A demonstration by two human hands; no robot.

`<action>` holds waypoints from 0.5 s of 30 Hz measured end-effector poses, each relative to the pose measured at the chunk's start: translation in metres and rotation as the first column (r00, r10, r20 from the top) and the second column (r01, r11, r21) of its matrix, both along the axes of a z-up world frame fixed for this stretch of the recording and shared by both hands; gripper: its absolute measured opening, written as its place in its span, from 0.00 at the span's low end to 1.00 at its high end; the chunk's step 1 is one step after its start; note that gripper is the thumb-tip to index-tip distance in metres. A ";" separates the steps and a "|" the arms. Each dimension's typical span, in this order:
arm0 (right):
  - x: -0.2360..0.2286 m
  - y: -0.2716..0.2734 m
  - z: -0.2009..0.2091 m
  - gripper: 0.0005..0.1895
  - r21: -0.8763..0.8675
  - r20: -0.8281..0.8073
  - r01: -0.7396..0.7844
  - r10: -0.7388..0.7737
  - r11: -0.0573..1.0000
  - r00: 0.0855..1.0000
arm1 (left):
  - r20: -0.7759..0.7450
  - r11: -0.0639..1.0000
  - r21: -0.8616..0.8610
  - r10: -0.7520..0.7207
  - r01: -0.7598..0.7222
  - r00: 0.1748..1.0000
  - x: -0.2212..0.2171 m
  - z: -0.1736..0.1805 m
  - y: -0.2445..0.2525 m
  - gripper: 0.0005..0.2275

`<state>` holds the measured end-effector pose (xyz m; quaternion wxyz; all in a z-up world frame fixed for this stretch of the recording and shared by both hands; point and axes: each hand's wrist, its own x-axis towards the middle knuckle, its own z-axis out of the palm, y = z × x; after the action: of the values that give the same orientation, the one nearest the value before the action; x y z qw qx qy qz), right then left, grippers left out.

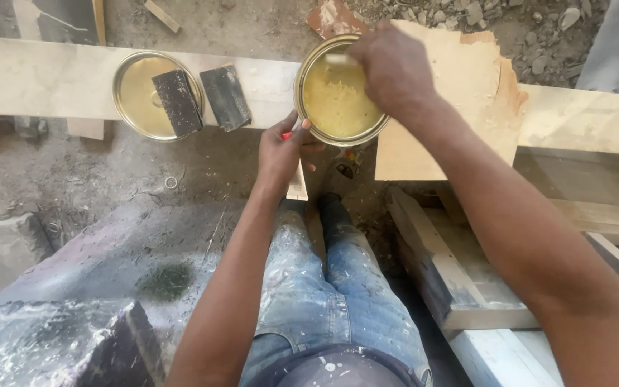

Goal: The person scoops a yellowish paste from a can onto a piece of cardboard, adds a red substance from a tube, and mixes them with a putty knife. They then apply the mixed paste to a white wooden frame on the floor.

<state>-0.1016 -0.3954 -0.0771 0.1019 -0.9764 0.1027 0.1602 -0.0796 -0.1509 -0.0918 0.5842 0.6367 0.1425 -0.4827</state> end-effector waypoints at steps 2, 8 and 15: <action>0.001 0.031 0.006 0.19 0.127 -0.193 0.098 -0.072 0.987 0.979 | -0.033 1.000 0.024 0.007 -0.006 0.999 0.000 0.001 -0.001 0.37; 0.012 0.022 -0.005 0.20 0.224 -0.473 0.283 -0.150 0.933 0.868 | -0.084 0.993 0.008 0.116 -0.116 0.990 -0.002 -0.003 -0.004 0.35; -0.022 0.009 -0.024 0.15 0.429 -0.429 0.210 -0.007 0.879 0.903 | -0.073 0.969 -0.033 0.244 -0.247 0.967 -0.021 -0.032 -0.003 0.27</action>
<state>-0.1241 -0.3863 -0.1011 0.3177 -0.8591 0.1365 0.3774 -0.1009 -0.1536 -0.1235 0.6473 0.5849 0.2302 -0.4312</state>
